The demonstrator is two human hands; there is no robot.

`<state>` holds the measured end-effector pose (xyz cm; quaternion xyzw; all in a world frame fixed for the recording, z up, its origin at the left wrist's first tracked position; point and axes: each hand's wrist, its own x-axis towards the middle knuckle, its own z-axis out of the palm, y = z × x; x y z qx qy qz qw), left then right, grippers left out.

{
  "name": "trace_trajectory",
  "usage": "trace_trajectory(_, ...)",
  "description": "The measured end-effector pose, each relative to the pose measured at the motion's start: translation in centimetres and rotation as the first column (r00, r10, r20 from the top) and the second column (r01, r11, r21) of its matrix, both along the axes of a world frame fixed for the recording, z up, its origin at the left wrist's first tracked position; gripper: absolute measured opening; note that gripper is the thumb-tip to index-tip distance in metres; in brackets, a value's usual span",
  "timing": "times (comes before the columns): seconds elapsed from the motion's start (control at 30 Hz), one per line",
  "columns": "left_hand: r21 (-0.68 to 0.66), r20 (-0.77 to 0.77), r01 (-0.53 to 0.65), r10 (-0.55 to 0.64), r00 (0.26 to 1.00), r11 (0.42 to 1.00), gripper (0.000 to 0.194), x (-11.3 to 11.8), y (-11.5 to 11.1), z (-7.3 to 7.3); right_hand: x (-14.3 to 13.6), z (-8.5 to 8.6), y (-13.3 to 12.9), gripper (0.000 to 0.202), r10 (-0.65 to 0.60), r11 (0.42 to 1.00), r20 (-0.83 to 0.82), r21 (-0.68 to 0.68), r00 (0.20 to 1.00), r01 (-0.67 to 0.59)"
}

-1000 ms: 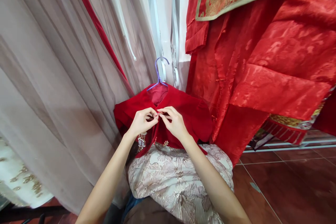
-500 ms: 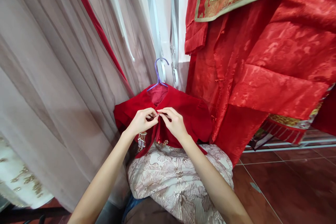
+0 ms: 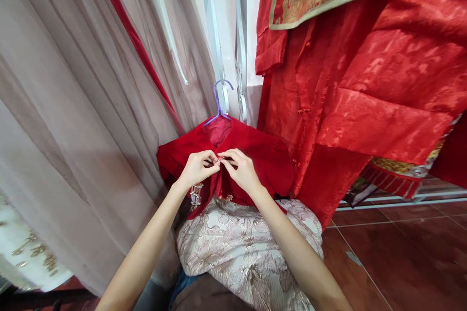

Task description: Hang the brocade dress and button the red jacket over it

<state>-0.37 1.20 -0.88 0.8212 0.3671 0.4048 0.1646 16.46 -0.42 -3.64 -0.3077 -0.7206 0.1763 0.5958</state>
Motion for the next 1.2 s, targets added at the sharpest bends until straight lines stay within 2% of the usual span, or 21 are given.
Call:
trace_trajectory(0.13, 0.028, -0.062, 0.027, -0.025, 0.998, 0.999, 0.002, -0.2, 0.3, 0.2, 0.0, -0.2, 0.3, 0.018, -0.034, 0.999, 0.025, 0.023, 0.999, 0.033)
trace_trajectory(0.4, 0.253, -0.356, 0.048, 0.047, 0.933, 0.966, 0.013, -0.5, 0.1, 1.2, 0.3, -0.6, 0.7, 0.018, -0.055, 0.998, 0.073, 0.03, 0.996, 0.053)
trace_trajectory(0.53, 0.229, -0.367, 0.067, 0.022, 0.93, 0.971, 0.016, -0.4, -0.1, 1.5, 0.6, -0.2, 0.8, 0.018, -0.053, 0.998, 0.101, 0.026, 0.994, 0.051)
trace_trajectory(0.6, 0.172, -0.298, 0.029, 0.024, 0.954, 0.985, 0.014, -0.3, -0.3, 1.2, 0.3, 0.0, 0.4, 0.018, -0.036, 0.999, 0.074, 0.014, 0.997, 0.035)
trace_trajectory(0.67, 0.082, -0.155, -0.059, 0.071, 0.985, 0.995, 0.016, -0.2, -0.6, 0.5, -0.4, -0.3, -0.5, 0.018, -0.082, 0.996, -0.022, -0.02, 0.996, 0.081)
trace_trajectory(0.73, -0.058, 0.049, -0.145, 0.148, 0.988, 0.988, 0.025, 0.1, -1.0, -0.6, -1.4, -1.1, -1.7, 0.02, -0.23, 0.971, -0.134, -0.101, 0.964, 0.217)
trace_trajectory(0.77, -0.138, 0.157, -0.166, 0.187, 0.97, 0.976, 0.031, 0.2, -1.2, -1.2, -2.0, -1.7, -2.4, 0.024, -0.323, 0.94, -0.145, -0.161, 0.935, 0.3)
trace_trajectory(0.8, -0.214, 0.258, -0.166, 0.22, 0.941, 0.963, 0.038, 0.4, -1.5, -1.9, -2.5, -2.4, -3.0, 0.031, -0.376, 0.911, -0.09, -0.221, 0.922, 0.349)
trace_trajectory(0.87, -0.332, 0.41, -0.114, 0.252, 0.876, 0.936, 0.048, 0.7, -1.8, -3.1, -3.3, -3.6, -4.0, 0.035, -0.381, 0.865, 0.111, -0.309, 0.918, 0.396)
trace_trajectory(0.93, -0.403, 0.488, -0.036, 0.248, 0.837, 0.915, 0.054, 1.0, -2.2, -3.9, -3.6, -4.2, -4.6, 0.019, -0.318, 0.831, 0.3, -0.367, 0.899, 0.417)
trace_trajectory(1.0, -0.46, 0.516, 0.02, 0.248, 0.82, 0.888, 0.058, 1.2, -2.7, -4.4, -3.3, -4.0, -5.2, 0.009, -0.275, 0.804, 0.374, -0.416, 0.886, 0.425)
trace_trajectory(1.07, -0.523, 0.531, 0.051, 0.278, 0.801, 0.851, 0.061, 1.3, -3.3, -4.7, -2.7, -3.0, -6.1, 0.014, -0.242, 0.799, 0.313, -0.473, 0.918, 0.372)
trace_trajectory(1.1, -0.552, 0.543, 0.075, 0.289, 0.788, 0.83, 0.062, 1.3, -3.7, -4.7, -2.3, -2.4, -6.6, 0.015, -0.206, 0.809, 0.247, -0.501, 0.947, 0.307)
trace_trajectory(1.2, -0.632, 0.61, 0.217, 0.305, 0.731, 0.744, 0.065, 1.2, -5.3, -5.0, -1.5, -1.0, -8.2, 0.017, -0.005, 0.84, 0.036, -0.542, 0.999, 0.024)
